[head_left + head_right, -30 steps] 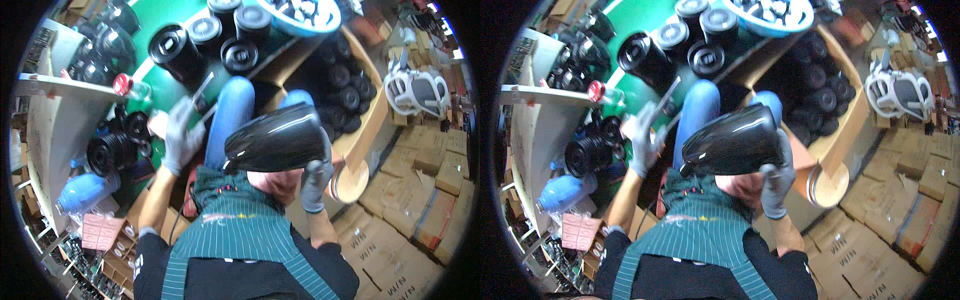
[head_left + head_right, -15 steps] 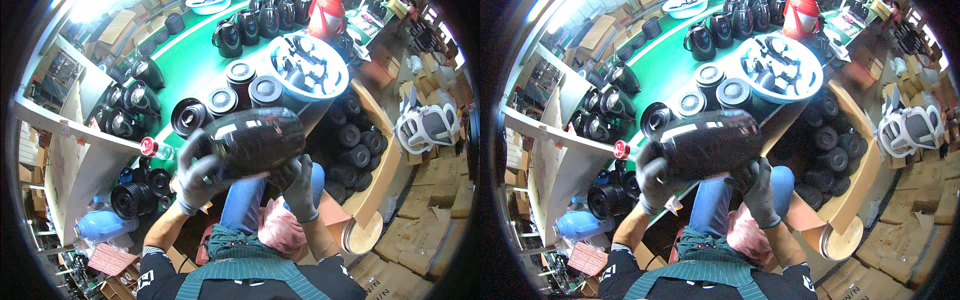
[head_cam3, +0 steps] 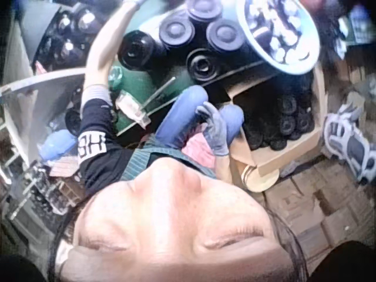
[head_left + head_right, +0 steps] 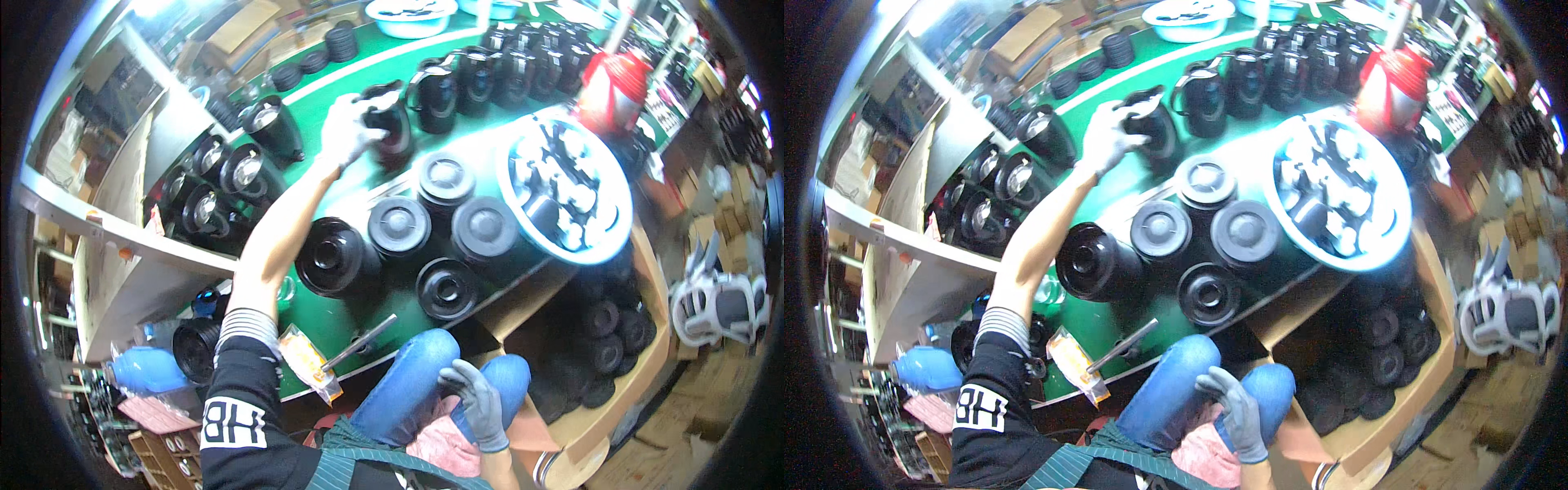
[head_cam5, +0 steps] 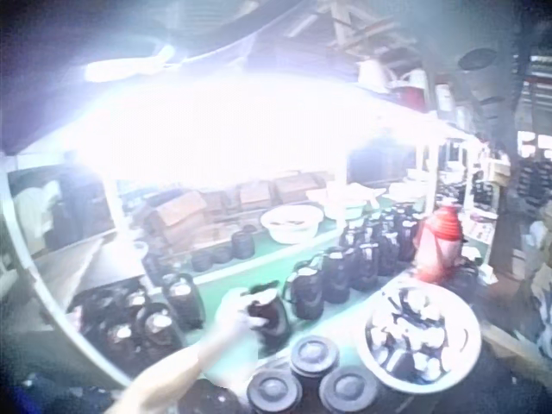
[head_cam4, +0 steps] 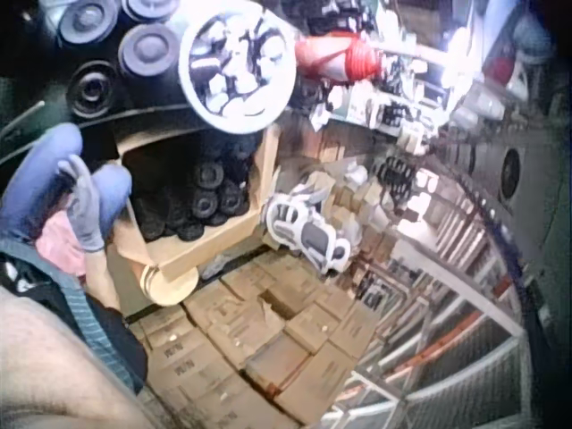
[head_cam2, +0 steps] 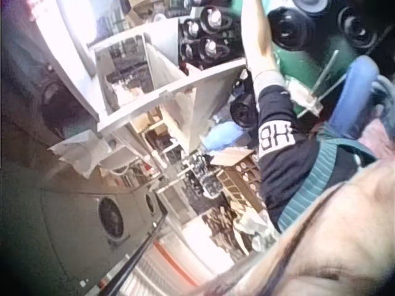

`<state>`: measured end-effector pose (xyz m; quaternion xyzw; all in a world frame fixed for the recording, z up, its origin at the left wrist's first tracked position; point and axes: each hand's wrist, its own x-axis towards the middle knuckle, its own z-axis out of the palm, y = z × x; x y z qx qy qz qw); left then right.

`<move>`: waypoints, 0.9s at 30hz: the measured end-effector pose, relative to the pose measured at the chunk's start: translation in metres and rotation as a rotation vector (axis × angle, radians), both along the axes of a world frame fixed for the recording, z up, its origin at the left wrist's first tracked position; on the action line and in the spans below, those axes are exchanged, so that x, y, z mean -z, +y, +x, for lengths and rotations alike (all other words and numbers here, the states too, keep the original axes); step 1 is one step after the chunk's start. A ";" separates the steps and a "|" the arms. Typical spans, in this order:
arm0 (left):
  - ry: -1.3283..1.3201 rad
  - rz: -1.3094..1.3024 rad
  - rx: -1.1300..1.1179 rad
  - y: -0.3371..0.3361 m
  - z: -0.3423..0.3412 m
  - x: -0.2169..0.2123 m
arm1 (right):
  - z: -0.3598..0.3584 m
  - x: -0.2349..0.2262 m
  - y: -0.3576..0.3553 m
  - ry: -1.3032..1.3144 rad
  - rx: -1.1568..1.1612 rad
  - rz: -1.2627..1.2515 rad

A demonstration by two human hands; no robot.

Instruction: The person assembles black cylindrical containers by inserting metal rods into their bases and attaching black circular lids. The person handles the containers and lids one at a time, repeatedly inserting the rod and securing the lid before placing the assembled unit on the table.

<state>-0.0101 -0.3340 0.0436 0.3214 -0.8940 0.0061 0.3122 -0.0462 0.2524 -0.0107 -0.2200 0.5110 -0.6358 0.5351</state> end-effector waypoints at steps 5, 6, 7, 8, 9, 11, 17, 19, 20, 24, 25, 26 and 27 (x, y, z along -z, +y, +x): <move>0.080 -0.072 0.017 -0.010 -0.025 0.006 | -0.004 0.009 -0.005 0.053 0.002 0.018; 0.134 -0.050 0.034 -0.016 -0.018 -0.002 | -0.004 0.004 -0.006 0.041 0.014 0.039; 0.194 -0.317 -0.081 -0.051 0.016 0.018 | -0.002 0.002 -0.007 0.018 -0.009 0.051; 0.150 -0.383 -0.206 -0.068 0.035 0.012 | -0.001 0.005 -0.007 0.006 0.014 0.045; 0.070 -0.302 -0.406 -0.068 0.044 0.003 | 0.001 0.005 -0.009 0.010 0.036 0.062; -0.329 -0.259 -0.758 -0.073 0.069 -0.011 | 0.002 0.003 -0.012 0.019 0.060 0.088; -0.480 -0.306 -0.604 -0.108 0.150 0.005 | 0.004 -0.006 -0.023 0.108 0.022 0.065; -0.436 -0.358 -0.556 -0.092 0.152 -0.013 | 0.006 -0.002 -0.020 0.109 0.030 0.053; -0.357 -0.387 -0.477 -0.080 0.154 -0.029 | 0.006 -0.001 -0.020 0.112 0.035 0.043; -0.108 -0.436 -0.257 -0.007 0.166 -0.106 | 0.011 0.005 -0.018 0.133 0.050 0.013; -0.034 -0.411 -0.204 0.015 0.172 -0.125 | 0.013 0.004 -0.018 0.150 0.047 0.016; 0.001 -0.389 -0.119 0.049 0.174 -0.151 | 0.014 -0.012 -0.020 0.207 0.036 0.061; 0.032 -0.371 -0.034 0.088 0.177 -0.180 | 0.017 -0.017 -0.021 0.290 0.055 0.068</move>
